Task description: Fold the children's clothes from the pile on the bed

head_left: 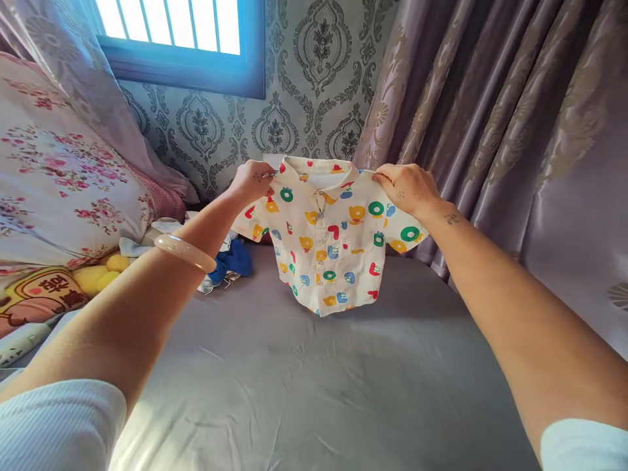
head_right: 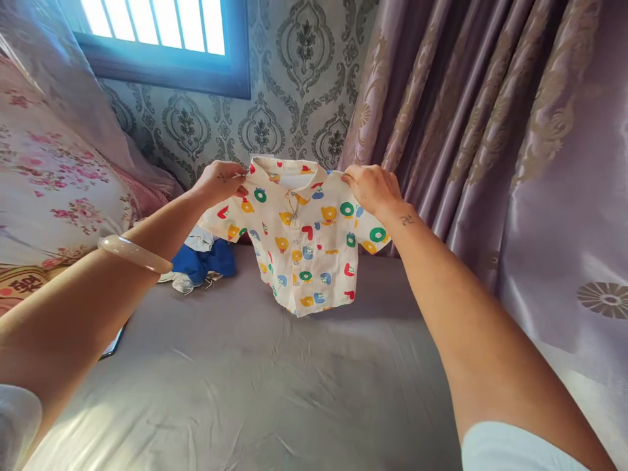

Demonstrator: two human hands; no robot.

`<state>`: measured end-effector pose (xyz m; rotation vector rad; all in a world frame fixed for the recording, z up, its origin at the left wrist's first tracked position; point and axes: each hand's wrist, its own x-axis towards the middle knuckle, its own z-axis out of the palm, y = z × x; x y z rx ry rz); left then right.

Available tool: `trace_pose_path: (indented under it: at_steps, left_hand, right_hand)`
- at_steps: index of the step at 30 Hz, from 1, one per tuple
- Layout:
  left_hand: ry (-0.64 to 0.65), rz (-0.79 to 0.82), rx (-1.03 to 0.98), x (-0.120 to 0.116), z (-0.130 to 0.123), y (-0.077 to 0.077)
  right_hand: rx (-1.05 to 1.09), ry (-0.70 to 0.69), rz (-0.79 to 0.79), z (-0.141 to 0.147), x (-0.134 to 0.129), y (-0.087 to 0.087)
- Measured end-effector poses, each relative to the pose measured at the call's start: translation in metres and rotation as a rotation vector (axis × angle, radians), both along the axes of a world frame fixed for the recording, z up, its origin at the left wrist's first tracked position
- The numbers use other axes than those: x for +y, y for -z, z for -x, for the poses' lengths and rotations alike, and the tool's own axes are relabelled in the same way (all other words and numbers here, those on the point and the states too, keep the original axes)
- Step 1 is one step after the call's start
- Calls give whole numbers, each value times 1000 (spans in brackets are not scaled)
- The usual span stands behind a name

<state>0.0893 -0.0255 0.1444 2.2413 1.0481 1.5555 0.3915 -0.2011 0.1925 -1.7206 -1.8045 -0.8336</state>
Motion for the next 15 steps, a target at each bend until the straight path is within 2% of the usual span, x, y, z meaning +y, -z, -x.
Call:
trace_pose_path:
  at_steps: [4,8,15]
  left_hand:
    - [-90,1,97,-19,1,2]
    - [-79,-105,88,-27,1,0]
    - [-117,-232,111,-34,-3,-4]
  right_hand:
    - [10,21,3,-11,2,9]
    - [62,3,-10,-23,4,17]
    - [248,-132,-11,-34,3,15]
